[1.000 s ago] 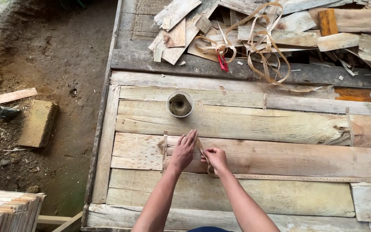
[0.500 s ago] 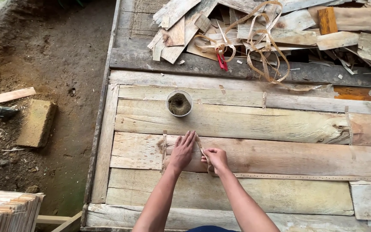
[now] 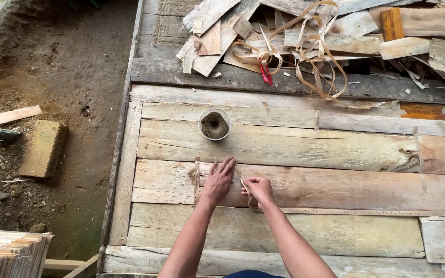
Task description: Applying glue to the edges of thin wood strips and joining them together to form a larger panel.
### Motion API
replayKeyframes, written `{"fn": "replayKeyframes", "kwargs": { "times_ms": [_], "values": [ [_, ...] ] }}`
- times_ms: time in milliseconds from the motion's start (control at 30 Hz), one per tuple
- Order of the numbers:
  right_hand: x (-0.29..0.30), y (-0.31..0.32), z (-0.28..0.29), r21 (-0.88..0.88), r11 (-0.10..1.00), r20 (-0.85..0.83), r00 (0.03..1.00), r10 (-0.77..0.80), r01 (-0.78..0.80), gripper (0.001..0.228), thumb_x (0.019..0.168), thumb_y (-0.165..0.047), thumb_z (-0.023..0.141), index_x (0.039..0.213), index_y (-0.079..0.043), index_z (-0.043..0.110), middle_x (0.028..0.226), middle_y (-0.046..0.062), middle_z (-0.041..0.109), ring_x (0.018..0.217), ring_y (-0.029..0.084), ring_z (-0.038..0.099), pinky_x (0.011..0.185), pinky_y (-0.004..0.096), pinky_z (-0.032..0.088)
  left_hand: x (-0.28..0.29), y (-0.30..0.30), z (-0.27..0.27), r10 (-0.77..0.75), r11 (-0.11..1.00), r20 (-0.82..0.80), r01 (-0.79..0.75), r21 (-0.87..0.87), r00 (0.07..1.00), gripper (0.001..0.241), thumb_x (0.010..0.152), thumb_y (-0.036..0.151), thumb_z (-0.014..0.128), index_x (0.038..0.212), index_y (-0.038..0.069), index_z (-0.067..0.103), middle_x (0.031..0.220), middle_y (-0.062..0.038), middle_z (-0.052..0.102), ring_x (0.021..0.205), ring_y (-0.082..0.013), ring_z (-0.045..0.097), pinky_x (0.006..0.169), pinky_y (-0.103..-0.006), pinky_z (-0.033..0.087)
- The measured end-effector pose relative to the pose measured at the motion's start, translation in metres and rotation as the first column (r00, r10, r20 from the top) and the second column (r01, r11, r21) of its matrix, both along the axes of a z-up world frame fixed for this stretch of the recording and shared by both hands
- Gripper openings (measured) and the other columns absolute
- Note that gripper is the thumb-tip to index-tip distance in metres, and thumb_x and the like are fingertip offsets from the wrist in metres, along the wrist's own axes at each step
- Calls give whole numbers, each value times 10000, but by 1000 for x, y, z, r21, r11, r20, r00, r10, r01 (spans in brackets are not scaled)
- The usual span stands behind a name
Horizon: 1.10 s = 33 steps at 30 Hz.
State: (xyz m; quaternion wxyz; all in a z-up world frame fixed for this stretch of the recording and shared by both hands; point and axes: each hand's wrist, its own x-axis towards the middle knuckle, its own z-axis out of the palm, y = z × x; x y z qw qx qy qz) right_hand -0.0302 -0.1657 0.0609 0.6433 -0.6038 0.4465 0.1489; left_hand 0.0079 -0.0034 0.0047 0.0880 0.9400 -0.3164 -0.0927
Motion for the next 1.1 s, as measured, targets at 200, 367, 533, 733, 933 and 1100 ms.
{"fn": "replayKeyframes", "kwargs": {
  "times_ms": [200, 367, 533, 733, 933, 1100],
  "values": [
    [0, -1, 5, -151, 973, -78, 983, 166, -176, 225, 776, -130, 764, 962, -5, 785, 739, 169, 762, 570, 228, 759, 548, 266, 648, 6, 3, -6, -79, 996, 14, 78, 50, 997, 740, 838, 76, 474, 1567, 116, 356, 1645, -31, 319, 1544, -168, 245, 1218, -470, 221],
    [4, -1, 6, -157, 965, -85, 977, 197, -209, 258, 784, -115, 741, 973, 57, 771, 804, 231, 765, 611, 260, 766, 556, 281, 654, 12, 6, -10, -136, 988, 15, 134, 82, 991, 723, 851, 86, 488, 1561, 136, 364, 1647, -36, 316, 1547, -168, 238, 1221, -470, 218],
    [11, -1, 14, -299, 884, -151, 932, 329, -360, 317, 784, -272, 769, 1014, -55, 791, 770, 109, 793, 651, 205, 776, 630, 268, 629, 16, -1, -20, -190, 981, 45, 189, 36, 981, 619, 877, 78, 475, 1495, 84, 458, 1610, -33, 366, 1522, -158, 308, 1233, -406, 272],
    [22, 2, 12, -408, 818, -171, 915, 366, -404, 328, 750, -345, 795, 977, -108, 813, 848, 21, 806, 664, 155, 769, 643, 259, 623, 23, 8, -33, -254, 967, -37, 254, -13, 966, 678, 856, 69, 534, 1523, 80, 409, 1611, -78, 350, 1541, -220, 280, 1237, -459, 283],
    [32, -5, -42, -486, 733, -231, 879, 418, -476, 300, 729, -377, 793, 955, -183, 826, 925, -31, 810, 1036, 301, 743, 885, 422, 612, 26, 10, -22, -271, 963, -111, 268, -38, 956, 717, 821, 14, 575, 1513, 151, 448, 1632, -94, 324, 1554, -262, 258, 1239, -501, 269],
    [33, -3, -41, -500, 722, -247, 878, 411, -478, 321, 769, -482, 762, 927, -211, 832, 938, -13, 810, 1065, 321, 730, 904, 436, 604, 25, 12, -9, -273, 962, -133, 272, -27, 953, 691, 821, 23, 607, 1482, 196, 501, 1658, -81, 280, 1567, -259, 226, 1249, -509, 261]
  ]
}}
